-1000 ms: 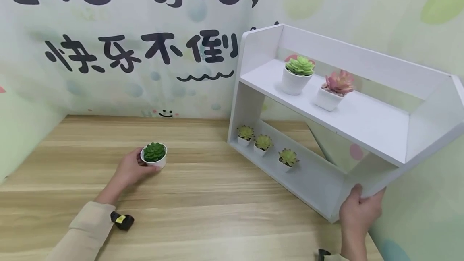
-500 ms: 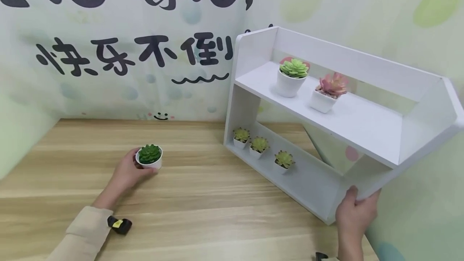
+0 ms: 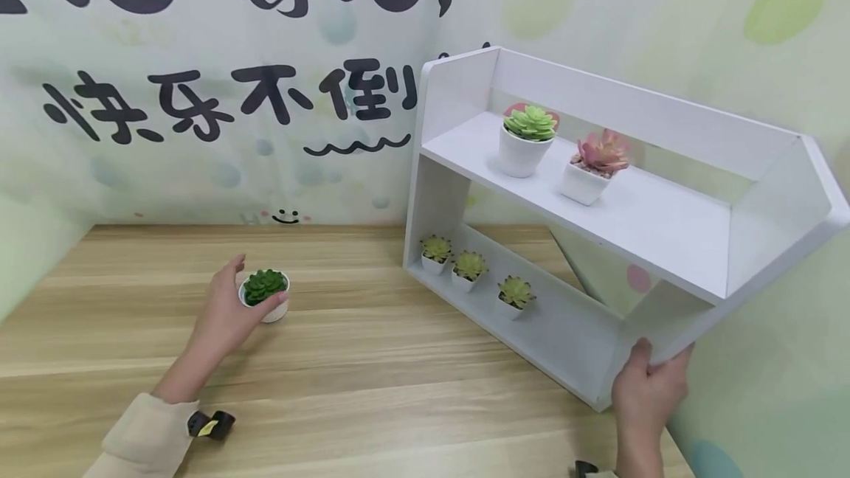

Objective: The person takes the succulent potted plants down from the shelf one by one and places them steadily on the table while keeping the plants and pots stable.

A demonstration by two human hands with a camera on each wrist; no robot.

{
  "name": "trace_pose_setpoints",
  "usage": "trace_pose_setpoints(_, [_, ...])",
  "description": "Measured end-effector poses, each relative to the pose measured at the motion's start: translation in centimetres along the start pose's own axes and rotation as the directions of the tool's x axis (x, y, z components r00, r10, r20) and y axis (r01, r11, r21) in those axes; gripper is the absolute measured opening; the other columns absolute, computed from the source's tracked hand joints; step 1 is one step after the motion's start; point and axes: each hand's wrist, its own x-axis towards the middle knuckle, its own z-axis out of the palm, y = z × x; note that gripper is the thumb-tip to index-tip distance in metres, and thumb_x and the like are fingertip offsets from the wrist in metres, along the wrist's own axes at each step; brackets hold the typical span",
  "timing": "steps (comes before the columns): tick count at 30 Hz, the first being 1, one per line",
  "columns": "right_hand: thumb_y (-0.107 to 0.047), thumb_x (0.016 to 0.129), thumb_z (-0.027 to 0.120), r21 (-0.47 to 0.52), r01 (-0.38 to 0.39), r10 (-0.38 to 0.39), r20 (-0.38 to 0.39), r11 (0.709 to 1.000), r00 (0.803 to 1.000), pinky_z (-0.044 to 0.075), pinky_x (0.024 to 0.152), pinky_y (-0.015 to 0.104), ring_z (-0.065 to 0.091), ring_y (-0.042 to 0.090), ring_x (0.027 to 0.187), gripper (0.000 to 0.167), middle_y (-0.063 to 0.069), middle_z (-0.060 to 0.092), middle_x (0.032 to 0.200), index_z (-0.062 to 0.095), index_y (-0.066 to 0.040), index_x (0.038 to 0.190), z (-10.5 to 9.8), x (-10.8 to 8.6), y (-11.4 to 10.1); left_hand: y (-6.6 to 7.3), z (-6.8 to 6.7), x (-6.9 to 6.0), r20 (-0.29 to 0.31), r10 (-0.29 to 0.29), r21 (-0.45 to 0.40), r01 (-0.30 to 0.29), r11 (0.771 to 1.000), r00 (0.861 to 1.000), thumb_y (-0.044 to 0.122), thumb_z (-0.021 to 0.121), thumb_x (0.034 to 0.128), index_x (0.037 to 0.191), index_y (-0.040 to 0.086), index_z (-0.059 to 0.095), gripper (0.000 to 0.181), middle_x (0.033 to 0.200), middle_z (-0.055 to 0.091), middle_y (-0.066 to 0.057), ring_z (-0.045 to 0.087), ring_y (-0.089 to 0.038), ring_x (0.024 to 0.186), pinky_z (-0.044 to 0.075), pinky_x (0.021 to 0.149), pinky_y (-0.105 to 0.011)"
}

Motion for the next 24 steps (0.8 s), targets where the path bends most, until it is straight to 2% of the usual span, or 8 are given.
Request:
trace_pose_setpoints(4, [-0.023, 0.1, 0.048, -0.003, -0.001, 0.001, -0.005, 1.0, 1.0, 0.039, 0.108, 0.021, 0.054, 0.014, 0.123, 0.048, 0.006, 0.059, 0.13, 0.047, -0.023, 0.148, -0.1, 0.0, 0.0, 2.9, -0.4, -0.6, -0.084, 0.086, -0.059, -0.091, 0.994, 0.993, 0.032, 0.07, 0.0954, 0.157, 0.002, 0.029, 0.08, 0.158, 0.033, -0.029, 0.028, -0.048, 0.147, 0.032, 0.114, -0.067])
trace_pose_setpoints(8, [-0.024, 0.101, 0.048, -0.019, -0.002, 0.002, -0.001, 1.0, 1.0, 0.039, 0.108, 0.02, 0.054, 0.012, 0.122, 0.048, 0.009, 0.059, 0.13, 0.046, -0.021, 0.148, -0.4, 0.1, -0.1, 6.5, -0.4, -0.8, -0.106, 0.228, -0.117, -0.239, 0.964, 0.968, 0.023, 0.068, 0.097, 0.149, 0.003, 0.044, 0.06, 0.151, 0.048, -0.021, 0.042, -0.041, 0.142, 0.038, 0.115, -0.059])
trace_pose_setpoints(12, [-0.025, 0.1, 0.049, -0.036, -0.001, 0.001, -0.011, 0.999, 1.0, 0.041, 0.105, 0.02, 0.055, 0.012, 0.119, 0.047, 0.012, 0.059, 0.13, 0.047, -0.026, 0.147, -0.6, 0.1, -0.1, 10.9, 0.0, -0.4, -0.086, 0.348, -0.181, -0.358, 0.916, 0.933, 0.021, 0.069, 0.0962, 0.141, 0.005, 0.054, 0.05, 0.141, 0.06, -0.015, 0.057, -0.033, 0.13, 0.048, 0.11, -0.05])
trace_pose_setpoints(15, [-0.025, 0.1, 0.048, -0.03, 0.002, -0.002, -0.013, 1.0, 1.0, 0.042, 0.105, 0.021, 0.056, 0.011, 0.118, 0.047, 0.012, 0.06, 0.131, 0.047, -0.03, 0.147, -0.7, 0.2, -0.1, 14.4, 0.5, 0.3, -0.076, 0.417, -0.222, -0.423, 0.878, 0.906, 0.023, 0.071, 0.0949, 0.139, 0.007, 0.057, 0.049, 0.138, 0.062, -0.012, 0.06, -0.029, 0.126, 0.051, 0.108, -0.045])
trace_pose_setpoints(18, [-0.025, 0.1, 0.048, -0.031, 0.005, -0.005, -0.003, 1.0, 1.0, 0.043, 0.104, 0.022, 0.056, 0.012, 0.118, 0.047, 0.015, 0.059, 0.132, 0.047, -0.026, 0.147, -0.6, 0.1, 0.0, 17.5, 1.0, 1.3, -0.078, 0.488, -0.244, -0.491, 0.836, 0.87, 0.025, 0.073, 0.0936, 0.139, 0.006, 0.057, 0.051, 0.138, 0.062, -0.012, 0.062, -0.029, 0.124, 0.052, 0.106, -0.042])
trace_pose_setpoints(22, [-0.025, 0.101, 0.046, -0.056, -0.005, 0.007, 0.035, 0.998, 0.999, 0.045, 0.111, 0.039, 0.054, 0.029, 0.126, 0.051, 0.022, 0.057, 0.139, 0.041, -0.018, 0.151, -0.4, 0.1, 0.0, 20.9, 2.1, 2.7, -0.074, 0.559, -0.271, -0.556, 0.786, 0.826, 0.024, 0.074, 0.0925, 0.139, 0.004, 0.055, 0.054, 0.136, 0.062, -0.012, 0.064, -0.028, 0.122, 0.053, 0.106, -0.037])
trace_pose_setpoints(24, [-0.025, 0.102, 0.044, -0.065, -0.014, 0.017, 0.058, 0.998, 0.998, 0.043, 0.113, 0.052, 0.052, 0.039, 0.129, 0.053, 0.026, 0.054, 0.143, 0.037, -0.016, 0.153, -0.4, 0.1, 0.0, 22.2, 2.6, 3.4, -0.076, 0.568, -0.295, -0.563, 0.772, 0.82, 0.024, 0.076, 0.0916, 0.139, 0.003, 0.055, 0.055, 0.135, 0.063, -0.012, 0.064, -0.026, 0.121, 0.053, 0.106, -0.034])
